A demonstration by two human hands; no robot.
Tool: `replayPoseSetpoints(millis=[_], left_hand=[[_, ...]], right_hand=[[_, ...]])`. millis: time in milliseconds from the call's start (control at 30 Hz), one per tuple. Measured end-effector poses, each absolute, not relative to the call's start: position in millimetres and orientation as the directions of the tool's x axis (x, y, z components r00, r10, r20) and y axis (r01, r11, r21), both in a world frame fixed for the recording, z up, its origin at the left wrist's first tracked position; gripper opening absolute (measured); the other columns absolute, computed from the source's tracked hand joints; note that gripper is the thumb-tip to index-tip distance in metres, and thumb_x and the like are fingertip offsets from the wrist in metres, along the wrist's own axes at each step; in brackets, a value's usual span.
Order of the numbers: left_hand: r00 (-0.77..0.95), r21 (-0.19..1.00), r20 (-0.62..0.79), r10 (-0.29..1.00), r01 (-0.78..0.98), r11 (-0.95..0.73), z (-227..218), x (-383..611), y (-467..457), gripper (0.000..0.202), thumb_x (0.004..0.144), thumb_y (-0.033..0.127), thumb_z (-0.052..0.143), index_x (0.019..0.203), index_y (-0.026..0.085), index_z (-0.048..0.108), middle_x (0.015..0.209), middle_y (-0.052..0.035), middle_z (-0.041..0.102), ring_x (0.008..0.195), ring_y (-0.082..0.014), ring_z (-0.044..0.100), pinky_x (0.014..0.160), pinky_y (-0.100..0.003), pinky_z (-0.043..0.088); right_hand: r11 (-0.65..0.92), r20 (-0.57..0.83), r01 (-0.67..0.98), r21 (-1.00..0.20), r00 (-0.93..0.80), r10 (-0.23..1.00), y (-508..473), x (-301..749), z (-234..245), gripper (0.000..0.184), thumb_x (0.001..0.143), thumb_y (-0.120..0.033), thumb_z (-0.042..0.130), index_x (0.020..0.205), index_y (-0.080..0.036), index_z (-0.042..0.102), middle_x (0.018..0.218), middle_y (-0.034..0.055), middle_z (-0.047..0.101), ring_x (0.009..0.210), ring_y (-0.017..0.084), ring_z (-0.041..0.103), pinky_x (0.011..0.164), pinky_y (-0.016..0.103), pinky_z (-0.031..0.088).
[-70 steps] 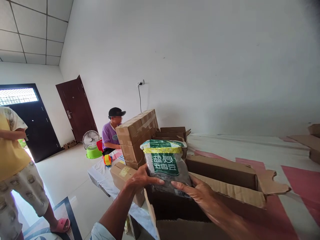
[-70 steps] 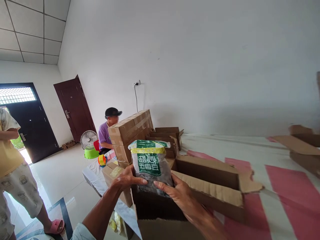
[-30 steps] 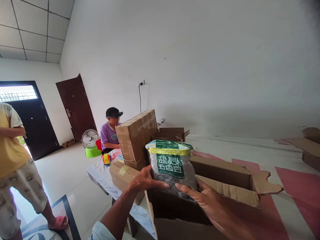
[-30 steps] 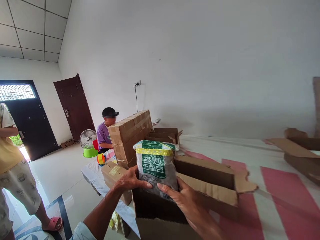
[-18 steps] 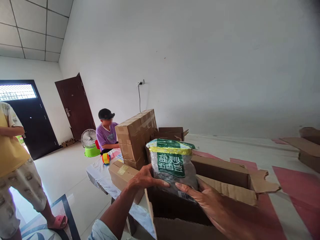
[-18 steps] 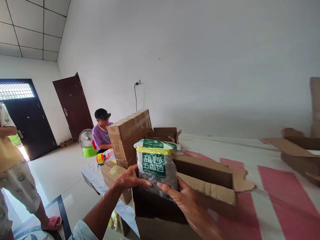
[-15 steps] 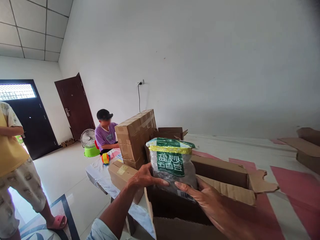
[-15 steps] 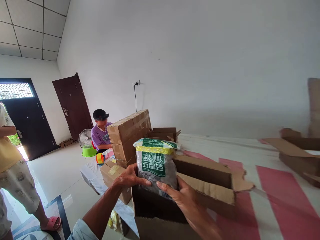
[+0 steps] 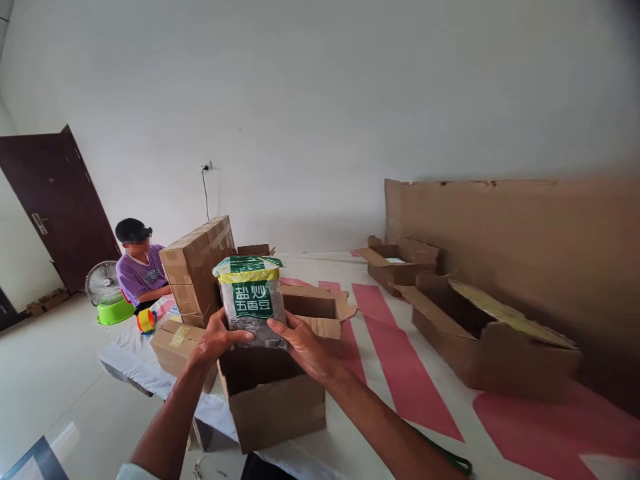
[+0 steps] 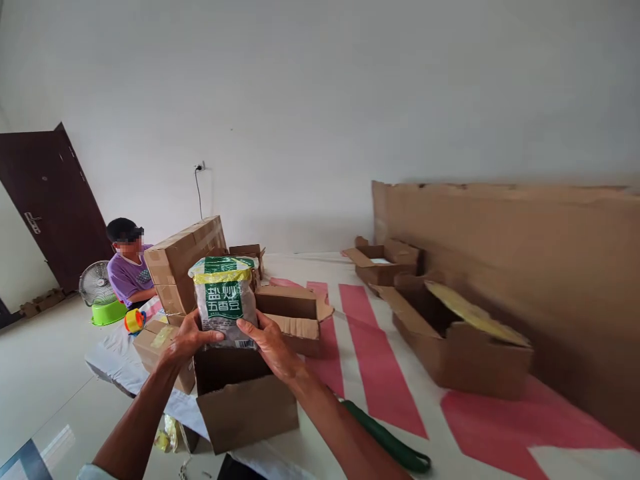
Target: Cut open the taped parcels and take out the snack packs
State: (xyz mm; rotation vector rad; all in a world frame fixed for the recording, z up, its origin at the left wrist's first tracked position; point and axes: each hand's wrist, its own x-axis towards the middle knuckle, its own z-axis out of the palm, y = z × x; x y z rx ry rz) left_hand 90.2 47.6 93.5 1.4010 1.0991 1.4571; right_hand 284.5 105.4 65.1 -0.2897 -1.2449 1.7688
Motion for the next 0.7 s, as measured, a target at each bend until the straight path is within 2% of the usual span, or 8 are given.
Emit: replayPoseSetpoints(millis=[67,133,233,433,533,700], left_hand=[[-0.019,0.957,0.291,0.957,0.003,-0.291,92.0,91.0,49.4,0.074,0.057,0.042,0.105,0.119,0.013,0.076,0.109,-0.0110,0.082,0.090,-0.0235,0.075,0.083,-0.033,0.060],[0.028,0.960,0.280,0.960,0.010,-0.280,91.0,88.7,54.7,0.072,0.063,0.046,0.102,0.122,0.014,0.075,0.110,-0.0118,0.082,0.086,-0.0223,0.074,0.074,-0.031,0.060],[0.071,0.969,0.246,0.967,0.008,-0.247,90.9,80.9,72.1,0.072,0.062,0.047,0.102,0.120,0.014,0.075,0.105,-0.0119,0.082,0.077,-0.0210,0.072,0.063,-0.029,0.058],[0.062,0.973,0.205,0.977,-0.118,-0.197,86.6,63.9,119.7,0.072,0.055,0.036,0.106,0.116,0.012,0.077,0.105,-0.0124,0.082,0.082,-0.0231,0.075,0.079,-0.034,0.060],[0.068,0.977,0.178,0.982,-0.127,-0.168,80.3,58.6,134.3,0.072,0.050,0.034,0.108,0.111,0.011,0.077,0.099,-0.0117,0.082,0.080,-0.0223,0.074,0.080,-0.035,0.060],[0.064,0.982,0.149,0.987,-0.124,-0.141,70.4,54.4,142.5,0.070,0.053,0.036,0.107,0.111,0.012,0.077,0.103,-0.0126,0.082,0.079,-0.0218,0.074,0.077,-0.036,0.061]], right_hand=[[-0.083,0.306,-0.573,-0.815,-0.548,0.778,108.5,285.3,64.5,0.058,0.070,-0.062,0.093,0.111,-0.024,0.078,0.111,0.0060,0.084,0.114,0.034,0.075,0.100,0.048,0.060],[-0.083,0.317,-0.587,-0.806,-0.546,0.776,114.1,285.7,64.5,0.057,0.071,-0.061,0.093,0.112,-0.024,0.078,0.111,0.0066,0.084,0.113,0.034,0.076,0.099,0.048,0.061],[-0.071,0.327,-0.579,-0.812,-0.552,0.767,128.8,283.8,66.0,0.056,0.073,-0.059,0.093,0.113,-0.023,0.077,0.112,0.0077,0.084,0.110,0.033,0.077,0.096,0.047,0.062],[-0.016,0.349,-0.538,-0.843,-0.570,0.744,174.2,269.8,60.6,0.053,0.071,-0.059,0.094,0.104,-0.021,0.077,0.107,0.0094,0.084,0.103,0.032,0.078,0.093,0.047,0.063],[0.017,0.346,-0.515,-0.857,-0.551,0.759,193.8,262.9,50.8,0.055,0.068,-0.061,0.095,0.102,-0.022,0.076,0.103,0.0084,0.084,0.097,0.029,0.078,0.093,0.048,0.063],[0.026,0.335,-0.489,-0.872,-0.558,0.759,208.0,260.9,40.8,0.059,0.066,-0.059,0.096,0.105,-0.020,0.076,0.104,0.0088,0.084,0.093,0.027,0.078,0.094,0.047,0.063]])
